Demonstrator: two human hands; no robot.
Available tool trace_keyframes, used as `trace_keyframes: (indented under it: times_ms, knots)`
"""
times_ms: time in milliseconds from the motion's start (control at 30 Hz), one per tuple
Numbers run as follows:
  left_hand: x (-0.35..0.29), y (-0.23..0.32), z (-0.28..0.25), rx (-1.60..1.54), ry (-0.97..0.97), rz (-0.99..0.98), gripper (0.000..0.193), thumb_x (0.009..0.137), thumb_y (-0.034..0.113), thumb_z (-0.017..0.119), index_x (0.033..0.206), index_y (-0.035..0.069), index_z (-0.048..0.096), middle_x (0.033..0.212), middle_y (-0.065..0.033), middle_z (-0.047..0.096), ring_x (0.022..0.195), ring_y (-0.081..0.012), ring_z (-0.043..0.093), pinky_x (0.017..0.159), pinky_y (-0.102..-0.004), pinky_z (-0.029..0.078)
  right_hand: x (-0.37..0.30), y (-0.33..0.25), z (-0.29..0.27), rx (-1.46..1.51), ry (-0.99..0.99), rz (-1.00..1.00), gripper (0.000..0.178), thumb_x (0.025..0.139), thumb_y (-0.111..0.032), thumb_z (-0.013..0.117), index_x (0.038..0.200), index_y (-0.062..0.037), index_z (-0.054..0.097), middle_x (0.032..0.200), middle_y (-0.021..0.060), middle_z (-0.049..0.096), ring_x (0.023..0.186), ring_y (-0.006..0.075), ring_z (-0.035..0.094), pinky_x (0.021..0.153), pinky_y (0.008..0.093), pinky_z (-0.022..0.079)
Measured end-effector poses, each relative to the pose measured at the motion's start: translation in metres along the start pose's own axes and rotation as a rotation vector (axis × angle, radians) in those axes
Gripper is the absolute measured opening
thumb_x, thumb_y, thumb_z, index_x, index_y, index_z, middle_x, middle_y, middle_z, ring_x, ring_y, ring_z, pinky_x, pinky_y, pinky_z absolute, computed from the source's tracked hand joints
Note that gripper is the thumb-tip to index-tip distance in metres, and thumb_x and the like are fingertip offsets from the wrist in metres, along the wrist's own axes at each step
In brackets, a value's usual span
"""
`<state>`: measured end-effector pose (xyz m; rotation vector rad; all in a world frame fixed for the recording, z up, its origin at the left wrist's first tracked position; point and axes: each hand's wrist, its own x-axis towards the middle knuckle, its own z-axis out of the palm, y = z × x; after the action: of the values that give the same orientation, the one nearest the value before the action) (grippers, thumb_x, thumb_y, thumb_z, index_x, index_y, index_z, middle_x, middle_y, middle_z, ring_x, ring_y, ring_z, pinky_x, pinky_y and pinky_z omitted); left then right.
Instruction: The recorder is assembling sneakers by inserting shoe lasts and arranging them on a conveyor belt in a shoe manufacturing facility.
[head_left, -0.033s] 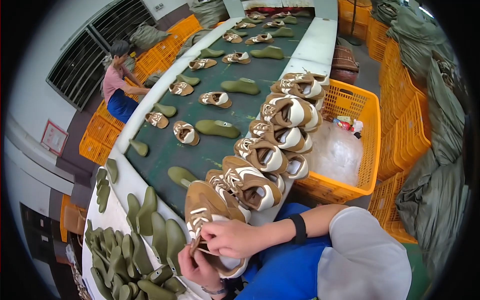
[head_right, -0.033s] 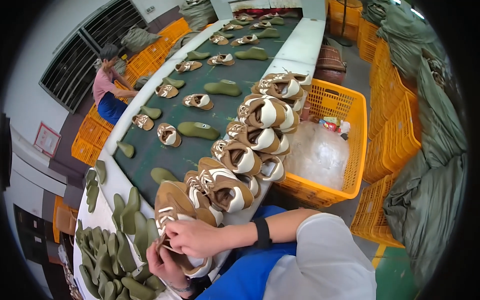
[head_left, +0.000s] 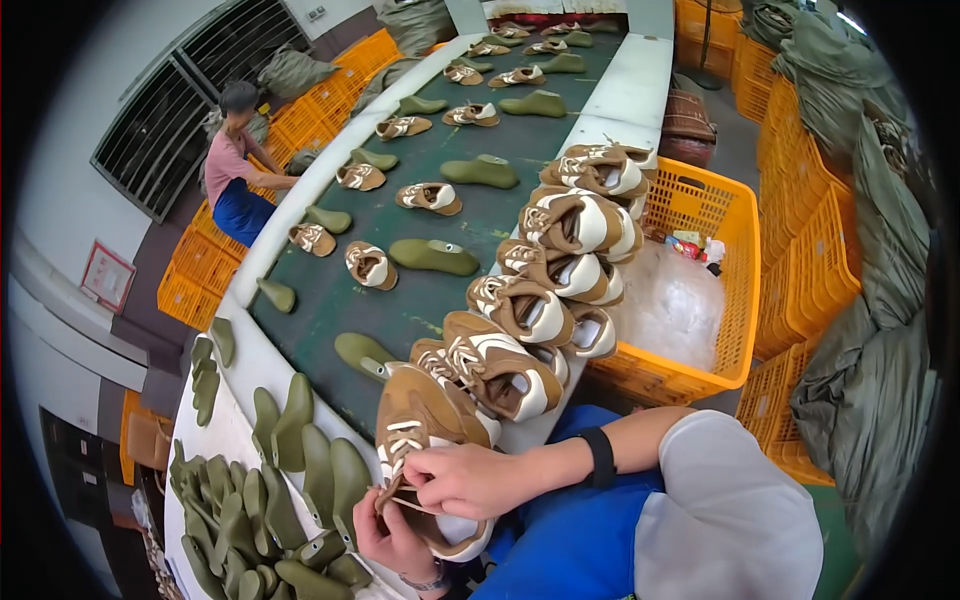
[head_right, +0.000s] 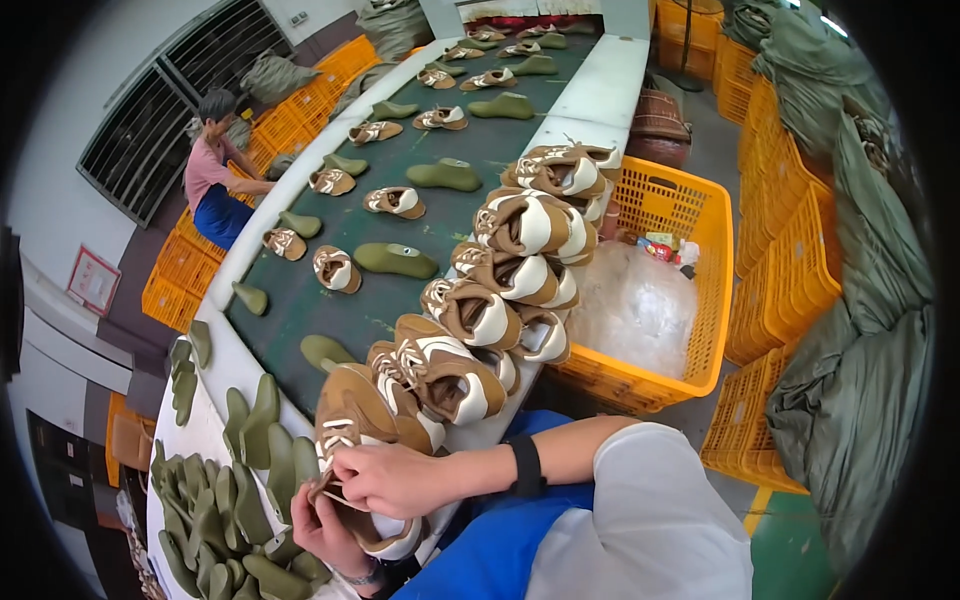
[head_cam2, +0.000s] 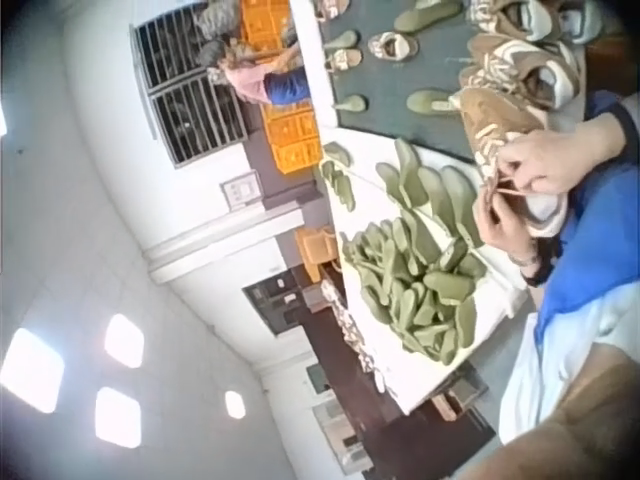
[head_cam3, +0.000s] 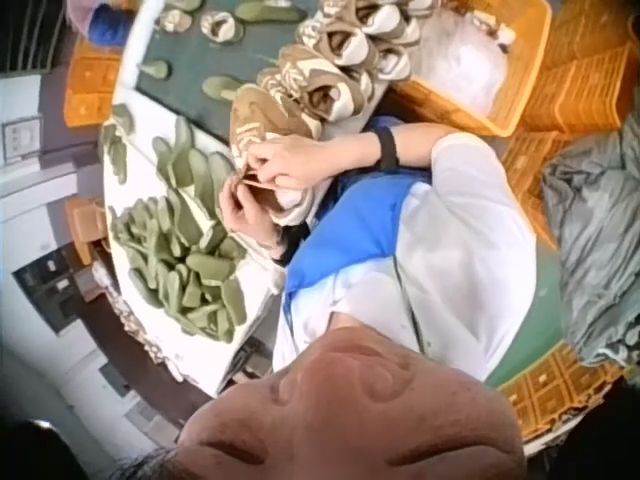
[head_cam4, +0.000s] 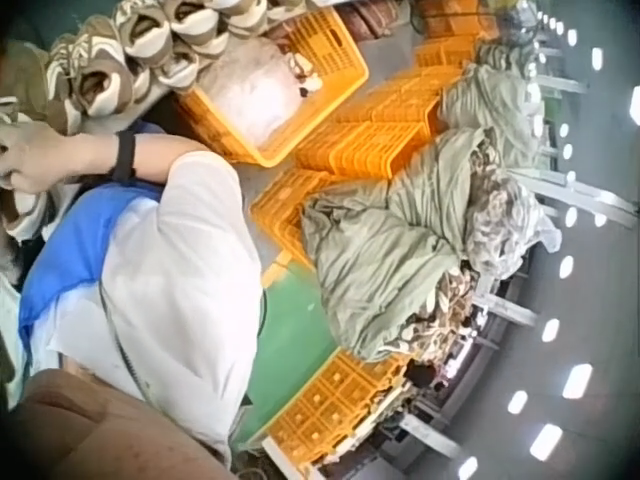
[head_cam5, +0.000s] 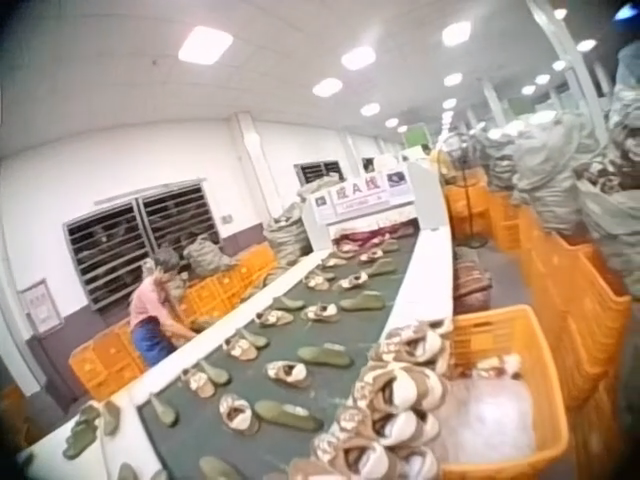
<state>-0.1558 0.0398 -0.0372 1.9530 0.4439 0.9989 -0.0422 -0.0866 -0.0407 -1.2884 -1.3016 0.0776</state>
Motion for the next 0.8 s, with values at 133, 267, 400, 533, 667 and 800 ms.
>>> trace_keyframes:
  times_ms: [133, 267, 400, 533, 667, 800]
  knots:
    - [0.003, -0.005, -0.005, -0.129, -0.039, -0.213, 0.018, 0.082, -0.001, 0.059, 0.099, -0.007, 0.059, 0.091, -0.0088, 0.061, 0.082, -0.0156, 0.057, 0.076, -0.0267, 0.047, -0.009, 0.002, -0.004, 0.021, -0.142, -0.002, 0.008, 0.074, -0.004, 0.055, 0.067, -0.0029, 0.05, 0.088, 0.0116, 0.048, 0.073, 0.0296, 0.05, 0.063, 0.0385, 0.042]
    - [0.009, -0.001, 0.005, -0.149, -0.123, -0.099, 0.033, 0.083, -0.003, 0.055, 0.116, -0.001, 0.052, 0.095, -0.009, 0.059, 0.085, -0.0141, 0.057, 0.072, -0.0269, 0.049, 0.0, 0.002, -0.027, -0.052, 0.069, 0.04, 0.017, 0.07, 0.007, 0.054, 0.083, -0.0029, 0.059, 0.094, 0.012, 0.048, 0.081, 0.0269, 0.055, 0.071, 0.0331, 0.046]
    - [0.016, 0.031, 0.014, 0.507, -0.36, 0.342, 0.035, 0.071, -0.002, 0.059, 0.104, 0.01, 0.062, 0.085, -0.0102, 0.051, 0.074, -0.026, 0.054, 0.061, -0.0344, 0.046, 0.007, -0.002, -0.02, -0.138, 0.232, 0.069, 0.017, 0.071, 0.006, 0.06, 0.085, -0.0037, 0.058, 0.094, 0.0096, 0.049, 0.074, 0.0224, 0.055, 0.062, 0.0298, 0.047]
    - [0.01, 0.039, 0.017, 0.547, -0.362, 0.309, 0.033, 0.071, -0.002, 0.058, 0.099, 0.013, 0.064, 0.087, -0.0101, 0.05, 0.076, -0.0275, 0.053, 0.063, -0.036, 0.045, 0.008, -0.001, -0.02, -0.172, 0.285, -0.004, 0.019, 0.069, 0.006, 0.063, 0.084, -0.0038, 0.055, 0.092, 0.0087, 0.051, 0.073, 0.0223, 0.056, 0.061, 0.0296, 0.048]
    - [0.008, 0.034, 0.014, 0.429, -0.335, 0.338, 0.033, 0.07, -0.003, 0.059, 0.099, 0.012, 0.064, 0.087, -0.0108, 0.05, 0.076, -0.0282, 0.052, 0.066, -0.0355, 0.044, 0.007, -0.005, -0.025, -0.169, 0.275, -0.06, 0.023, 0.068, 0.006, 0.065, 0.086, -0.004, 0.054, 0.092, 0.0097, 0.051, 0.074, 0.022, 0.055, 0.061, 0.0294, 0.048]
    - [0.009, 0.043, 0.016, 0.382, -0.261, 0.294, 0.033, 0.068, -0.003, 0.061, 0.099, 0.011, 0.064, 0.086, -0.0105, 0.05, 0.074, -0.0276, 0.05, 0.064, -0.0354, 0.043, 0.006, -0.007, -0.023, -0.186, 0.237, -0.109, 0.025, 0.067, 0.006, 0.066, 0.087, -0.0039, 0.054, 0.093, 0.0101, 0.051, 0.073, 0.021, 0.055, 0.06, 0.0285, 0.048]
